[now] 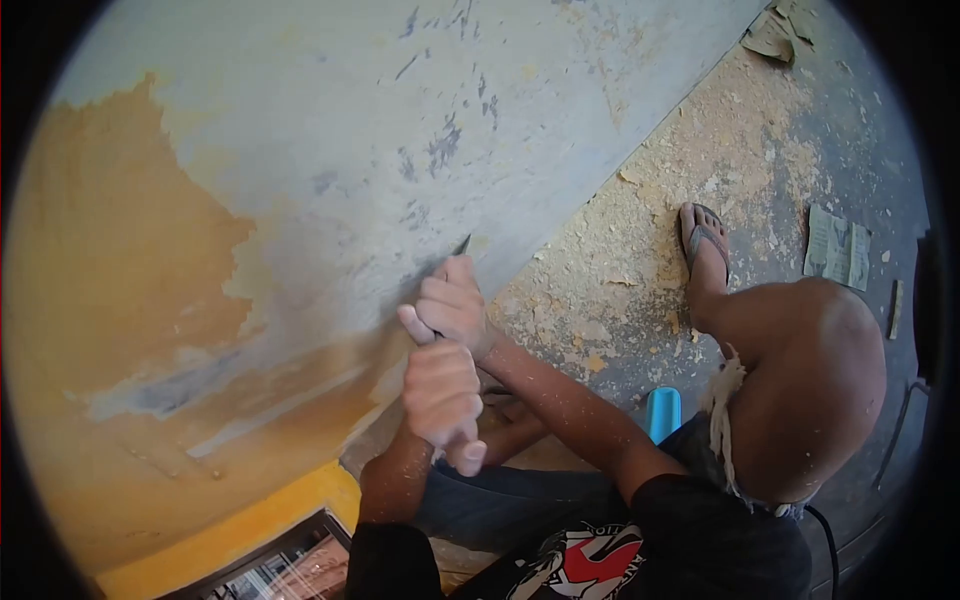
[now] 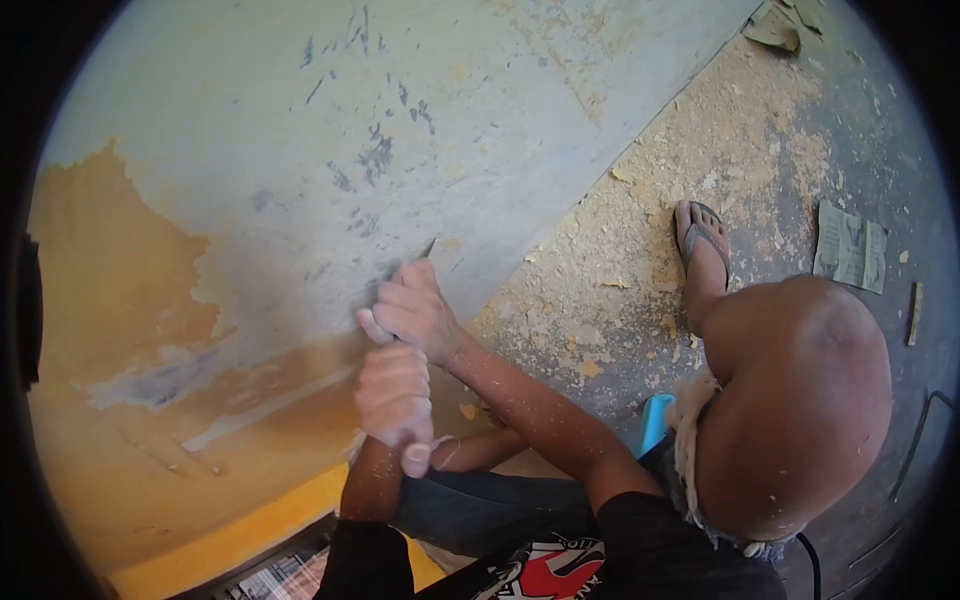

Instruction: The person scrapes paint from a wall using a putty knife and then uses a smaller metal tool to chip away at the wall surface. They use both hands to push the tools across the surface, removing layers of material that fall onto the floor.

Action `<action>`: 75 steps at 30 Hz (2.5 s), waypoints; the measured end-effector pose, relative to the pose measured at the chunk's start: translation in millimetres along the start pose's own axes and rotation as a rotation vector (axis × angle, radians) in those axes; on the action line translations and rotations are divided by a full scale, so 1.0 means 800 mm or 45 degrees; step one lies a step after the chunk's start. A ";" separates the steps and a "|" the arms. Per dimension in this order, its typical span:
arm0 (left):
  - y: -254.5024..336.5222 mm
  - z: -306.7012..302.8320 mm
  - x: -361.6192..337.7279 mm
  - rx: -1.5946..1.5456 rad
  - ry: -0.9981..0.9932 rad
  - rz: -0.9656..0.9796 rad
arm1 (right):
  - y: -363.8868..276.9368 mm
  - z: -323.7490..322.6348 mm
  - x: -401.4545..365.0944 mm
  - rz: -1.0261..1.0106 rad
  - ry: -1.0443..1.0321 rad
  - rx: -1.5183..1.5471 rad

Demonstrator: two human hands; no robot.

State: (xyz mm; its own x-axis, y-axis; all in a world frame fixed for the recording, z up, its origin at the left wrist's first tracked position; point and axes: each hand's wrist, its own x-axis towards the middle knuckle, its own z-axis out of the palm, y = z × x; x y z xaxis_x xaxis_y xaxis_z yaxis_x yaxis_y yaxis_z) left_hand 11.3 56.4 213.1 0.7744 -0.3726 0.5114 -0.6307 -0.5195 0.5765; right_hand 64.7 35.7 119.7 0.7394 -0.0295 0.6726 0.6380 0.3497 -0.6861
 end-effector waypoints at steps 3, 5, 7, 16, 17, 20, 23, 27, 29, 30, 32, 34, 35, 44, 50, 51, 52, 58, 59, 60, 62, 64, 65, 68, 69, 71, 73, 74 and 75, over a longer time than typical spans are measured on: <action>-0.001 -0.005 0.000 -0.110 0.019 0.023 | -0.010 0.002 0.003 0.086 0.021 -0.044; -0.005 0.000 -0.012 -0.120 0.169 0.134 | -0.009 0.001 -0.001 0.000 0.000 -0.027; -0.026 -0.009 -0.026 -0.116 0.094 0.037 | 0.011 0.010 -0.013 0.044 -0.004 -0.082; -0.030 0.003 -0.017 -0.142 0.043 -0.085 | 0.019 0.005 -0.012 0.113 -0.022 -0.155; -0.021 0.008 -0.015 -0.124 0.014 -0.010 | 0.006 -0.002 -0.014 0.097 0.006 -0.112; -0.022 -0.005 -0.030 -0.064 0.031 0.043 | 0.010 0.010 -0.013 0.050 0.064 -0.009; -0.019 0.003 -0.011 -0.096 0.092 -0.045 | 0.012 0.005 -0.011 0.151 0.001 -0.080; -0.033 0.000 -0.021 -0.117 0.116 -0.073 | 0.017 0.007 -0.021 0.080 -0.037 -0.128; -0.051 0.000 -0.027 -0.137 0.086 -0.138 | 0.022 0.013 -0.038 0.113 0.030 -0.111; -0.050 0.007 -0.016 -0.144 0.086 -0.111 | 0.031 0.011 -0.036 0.141 0.099 -0.108; -0.010 0.020 -0.010 -0.048 -0.016 0.032 | 0.022 0.006 -0.033 0.128 0.067 -0.085; -0.014 0.013 -0.021 -0.091 0.021 -0.032 | 0.016 0.002 -0.019 0.053 0.020 -0.031; -0.030 0.011 -0.029 -0.076 0.044 -0.088 | 0.019 0.005 -0.025 0.054 0.022 -0.030; -0.049 0.011 -0.028 -0.004 0.019 -0.113 | 0.032 0.008 -0.037 0.098 -0.001 -0.060; -0.035 0.011 -0.045 -0.028 -0.015 -0.121 | 0.032 0.011 -0.046 0.197 0.004 -0.069; -0.052 0.011 -0.040 0.001 -0.072 -0.156 | 0.040 0.013 -0.048 0.273 0.014 -0.125; -0.061 0.013 -0.038 0.026 -0.126 -0.194 | 0.039 0.012 -0.057 0.267 0.011 -0.131; -0.053 0.019 -0.055 0.088 -0.126 -0.156 | 0.055 0.008 -0.067 0.164 -0.049 -0.098; -0.068 0.023 -0.060 0.080 -0.142 -0.150 | 0.063 0.008 -0.072 0.203 -0.059 -0.134; -0.070 0.027 -0.057 0.067 -0.161 -0.153 | 0.057 0.002 -0.077 0.206 -0.067 -0.139; -0.062 0.039 -0.054 0.078 -0.147 -0.128 | 0.052 -0.007 -0.084 0.254 -0.013 -0.107; -0.052 0.039 -0.059 0.099 -0.176 -0.115 | 0.065 -0.006 -0.083 0.211 -0.051 -0.097; -0.054 0.036 -0.067 0.098 -0.185 -0.130 | 0.064 -0.005 -0.084 0.165 -0.089 -0.085; -0.070 0.043 -0.066 0.136 -0.192 -0.183 | 0.070 -0.011 -0.093 0.234 -0.110 -0.138; -0.054 0.050 -0.051 0.141 -0.206 -0.138 | 0.069 -0.016 -0.090 0.230 -0.108 -0.145; -0.042 0.047 -0.048 0.184 -0.245 -0.114 | 0.055 -0.020 -0.083 0.166 -0.127 -0.054; -0.072 0.046 -0.070 0.211 -0.257 -0.152 | 0.075 -0.017 -0.088 0.208 -0.163 -0.115; -0.084 0.048 -0.082 0.232 -0.256 -0.187 | 0.085 -0.019 -0.093 0.247 -0.210 -0.185; -0.084 0.055 -0.082 0.219 -0.268 -0.184 | 0.078 -0.024 -0.096 0.249 -0.214 -0.189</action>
State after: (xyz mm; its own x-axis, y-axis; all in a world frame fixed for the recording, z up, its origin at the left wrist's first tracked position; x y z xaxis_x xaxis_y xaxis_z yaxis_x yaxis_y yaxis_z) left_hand 5.0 81.8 112.9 0.8602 -0.4274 0.2783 -0.5095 -0.6946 0.5079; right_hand 51.8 42.3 19.6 0.8133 0.1843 0.5518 0.5208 0.1922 -0.8318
